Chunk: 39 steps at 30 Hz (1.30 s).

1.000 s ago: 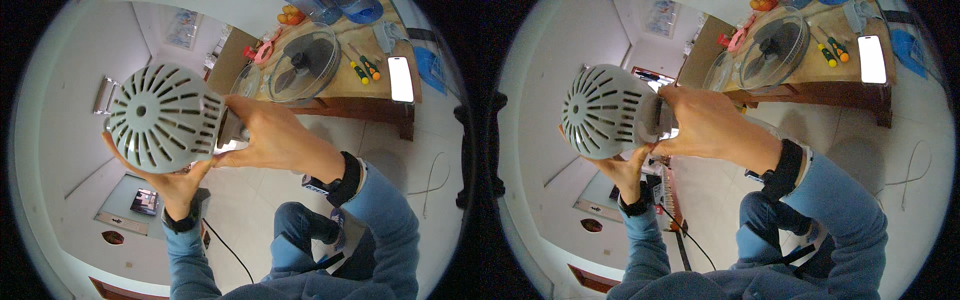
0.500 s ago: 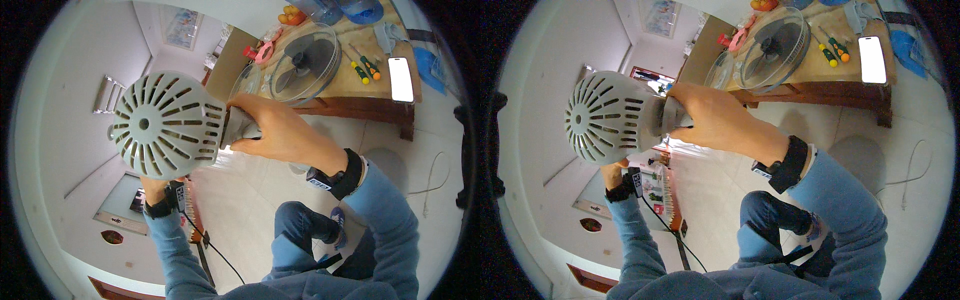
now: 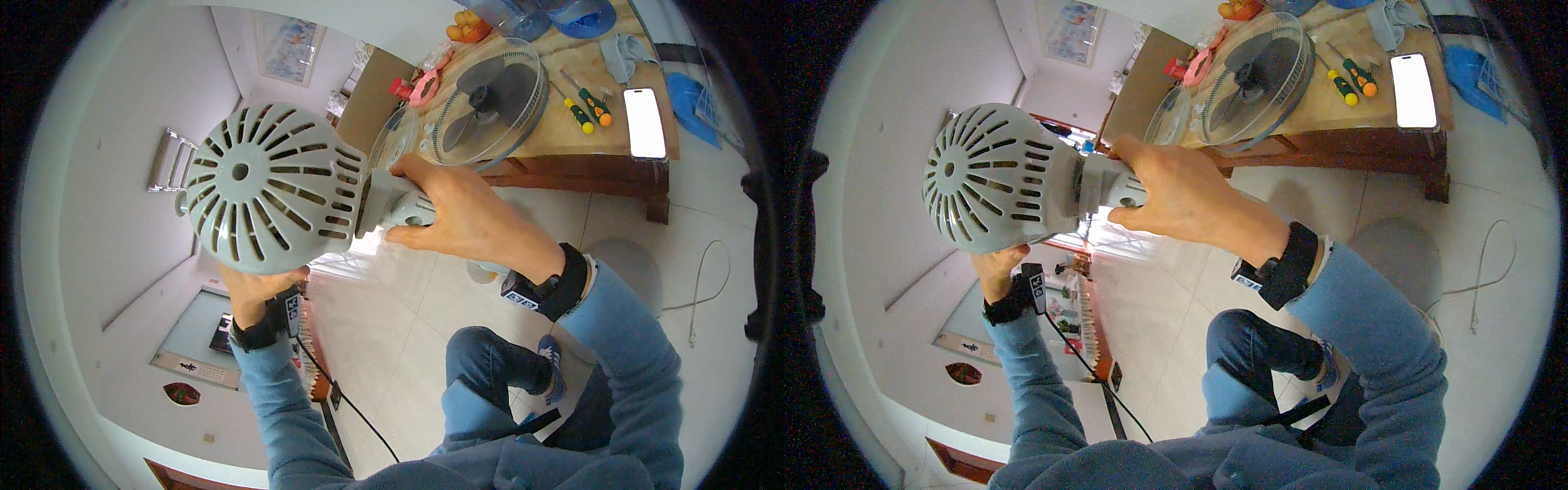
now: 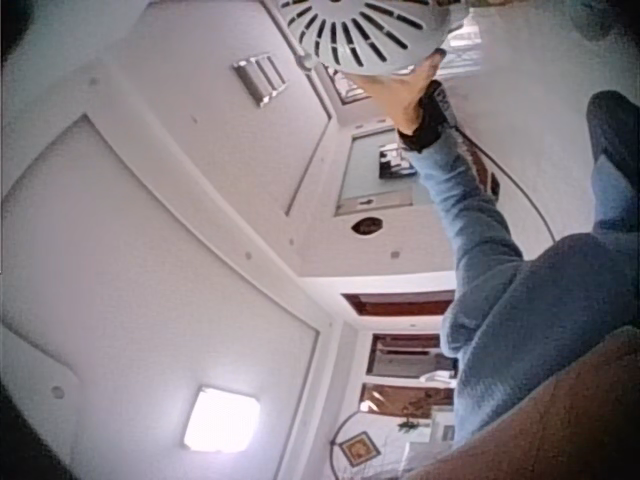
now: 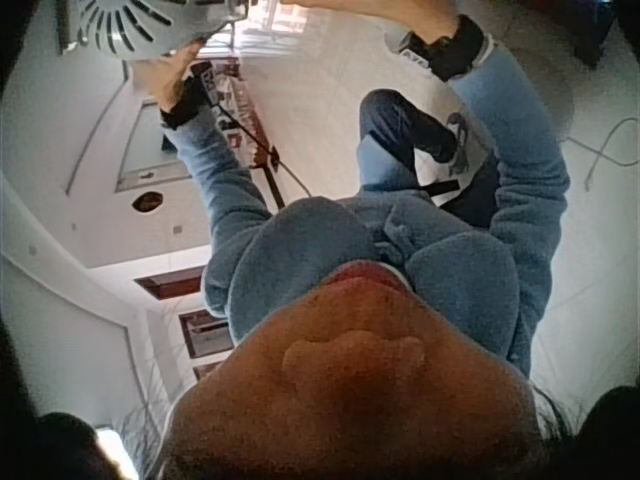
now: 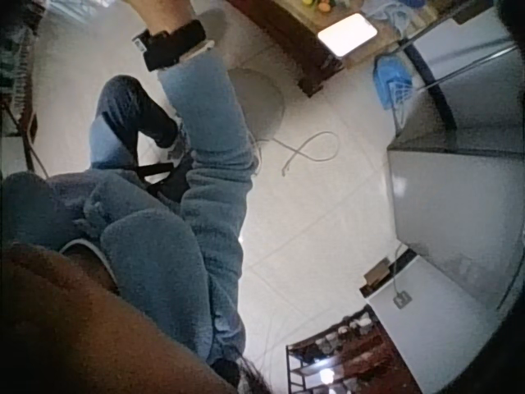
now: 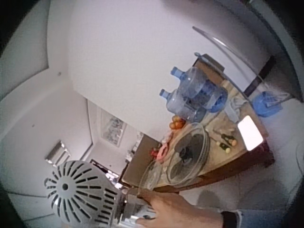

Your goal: The person assembles a white pedestal fan by attaching the rear motor housing to the neck and securing it with a screwdriver. They repeatedly tighten and loosen the screw while rotating the fan to access different angles.

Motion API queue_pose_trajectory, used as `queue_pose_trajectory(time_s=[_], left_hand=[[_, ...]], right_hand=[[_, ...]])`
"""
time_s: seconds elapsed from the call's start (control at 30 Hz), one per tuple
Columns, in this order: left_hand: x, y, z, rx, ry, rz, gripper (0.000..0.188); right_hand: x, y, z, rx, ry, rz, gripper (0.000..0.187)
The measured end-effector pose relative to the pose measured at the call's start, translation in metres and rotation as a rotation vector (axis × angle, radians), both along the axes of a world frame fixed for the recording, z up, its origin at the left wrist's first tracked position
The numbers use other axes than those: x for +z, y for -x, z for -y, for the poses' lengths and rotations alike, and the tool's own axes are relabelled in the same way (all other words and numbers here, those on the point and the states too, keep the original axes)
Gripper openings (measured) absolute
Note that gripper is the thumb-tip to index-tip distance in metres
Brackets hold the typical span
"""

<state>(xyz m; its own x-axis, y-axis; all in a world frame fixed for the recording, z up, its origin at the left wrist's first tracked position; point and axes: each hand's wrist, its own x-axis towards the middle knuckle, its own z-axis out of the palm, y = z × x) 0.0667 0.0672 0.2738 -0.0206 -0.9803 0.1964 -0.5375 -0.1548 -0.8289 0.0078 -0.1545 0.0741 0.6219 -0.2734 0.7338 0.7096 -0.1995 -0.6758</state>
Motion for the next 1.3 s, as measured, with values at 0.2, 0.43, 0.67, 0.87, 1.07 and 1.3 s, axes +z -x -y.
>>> queue_pose_trajectory(time_s=[0.2, 0.43, 0.67, 0.87, 1.07, 1.3], left_hand=[[-0.008, 0.006, 0.008, 0.02, 0.354, -0.537, 0.087], [-0.004, 0.007, 0.015, 0.065, 0.465, -0.763, 0.096], [-0.001, 0.016, 0.032, 0.078, 0.441, -0.782, 0.102], [-0.004, 0.021, 0.048, -0.02, 0.444, -0.824, 0.101], [-0.004, 0.022, 0.049, 0.001, 0.446, -0.838, 0.102], [-0.005, 0.013, 0.04, -0.045, 0.443, -0.821, 0.097]], right_hand=[[-0.001, -0.002, -0.003, -0.037, -0.021, 0.008, 0.049], [-0.004, -0.006, -0.003, -0.063, -0.016, 0.078, 0.048], [-0.005, -0.009, -0.001, -0.018, -0.045, 0.097, 0.05], [-0.013, -0.004, -0.004, -0.113, -0.077, 0.047, 0.062], [-0.02, 0.007, -0.008, -0.185, -0.031, -0.121, 0.065], [-0.027, 0.004, -0.011, -0.291, -0.05, -0.026, 0.048]])
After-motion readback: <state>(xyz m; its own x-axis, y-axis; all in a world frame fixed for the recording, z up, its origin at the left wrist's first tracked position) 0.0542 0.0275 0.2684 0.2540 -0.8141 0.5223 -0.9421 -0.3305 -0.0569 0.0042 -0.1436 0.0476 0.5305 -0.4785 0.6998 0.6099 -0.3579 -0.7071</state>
